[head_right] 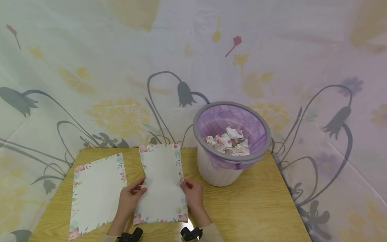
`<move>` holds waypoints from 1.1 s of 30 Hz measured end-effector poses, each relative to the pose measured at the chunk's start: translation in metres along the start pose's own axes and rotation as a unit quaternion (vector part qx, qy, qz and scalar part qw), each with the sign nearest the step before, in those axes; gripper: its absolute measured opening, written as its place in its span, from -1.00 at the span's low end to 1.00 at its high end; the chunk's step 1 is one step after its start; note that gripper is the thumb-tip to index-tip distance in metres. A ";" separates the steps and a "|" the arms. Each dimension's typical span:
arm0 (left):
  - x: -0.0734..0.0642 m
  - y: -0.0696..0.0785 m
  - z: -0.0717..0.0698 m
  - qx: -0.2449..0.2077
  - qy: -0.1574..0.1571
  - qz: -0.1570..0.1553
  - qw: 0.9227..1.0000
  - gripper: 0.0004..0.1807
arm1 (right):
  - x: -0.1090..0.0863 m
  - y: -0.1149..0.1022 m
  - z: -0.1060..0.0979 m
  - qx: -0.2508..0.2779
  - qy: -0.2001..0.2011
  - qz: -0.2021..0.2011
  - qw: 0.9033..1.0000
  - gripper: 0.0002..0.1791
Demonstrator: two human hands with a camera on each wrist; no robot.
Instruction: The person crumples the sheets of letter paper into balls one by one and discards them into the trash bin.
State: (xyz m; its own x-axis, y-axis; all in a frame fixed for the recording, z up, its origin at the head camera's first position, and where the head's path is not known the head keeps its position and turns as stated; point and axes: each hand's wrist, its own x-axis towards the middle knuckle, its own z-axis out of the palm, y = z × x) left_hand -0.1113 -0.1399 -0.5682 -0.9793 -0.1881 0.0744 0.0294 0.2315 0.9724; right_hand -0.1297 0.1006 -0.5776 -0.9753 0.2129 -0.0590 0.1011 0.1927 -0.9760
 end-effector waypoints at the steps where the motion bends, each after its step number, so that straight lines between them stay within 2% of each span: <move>1: -0.001 0.003 0.000 -0.003 -0.001 0.004 1.000 -0.63 | -0.001 -0.002 0.000 0.001 0.000 -0.006 1.000 -0.86; 6: -0.004 0.013 0.003 -0.006 -0.010 0.043 0.999 -0.73 | -0.004 -0.012 -0.002 -0.004 -0.004 -0.049 0.999 -0.79; 10: -0.003 0.018 0.005 -0.005 -0.019 0.091 0.996 -0.75 | -0.007 -0.019 -0.003 -0.021 -0.007 -0.081 0.996 -0.73; 14: -0.002 0.021 0.008 -0.008 -0.032 0.157 0.987 -0.75 | -0.007 -0.022 -0.004 -0.029 -0.013 -0.111 0.993 -0.72; 18: -0.001 0.025 0.011 0.002 -0.044 0.209 0.977 -0.73 | -0.007 -0.024 -0.003 0.001 -0.032 -0.143 0.989 -0.68; 21: -0.002 0.027 0.015 0.023 -0.042 0.222 0.974 -0.69 | -0.012 -0.034 -0.003 0.027 -0.050 -0.149 0.987 -0.67; 23: -0.002 0.027 0.017 0.040 -0.038 0.223 0.973 -0.67 | -0.015 -0.042 -0.004 0.031 -0.062 -0.136 0.988 -0.67; 26: -0.002 0.026 0.021 0.068 -0.027 0.248 0.966 -0.64 | -0.018 -0.046 -0.003 0.041 -0.075 -0.124 0.989 -0.69; 30: -0.001 0.023 0.027 0.101 -0.022 0.284 0.953 -0.62 | -0.018 -0.038 0.003 0.061 -0.087 -0.130 0.986 -0.71; 33: -0.004 0.025 0.032 0.102 -0.033 0.276 0.955 -0.63 | -0.021 -0.040 0.007 0.068 -0.100 -0.123 0.985 -0.67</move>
State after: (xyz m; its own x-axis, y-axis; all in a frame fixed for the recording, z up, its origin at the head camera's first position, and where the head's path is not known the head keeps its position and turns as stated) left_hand -0.1125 -0.1032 -0.5515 -0.8361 0.0751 0.5434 0.5125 0.4602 0.7250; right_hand -0.1150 0.0822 -0.5387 -0.9875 -0.0204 0.1565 -0.1576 0.0813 -0.9841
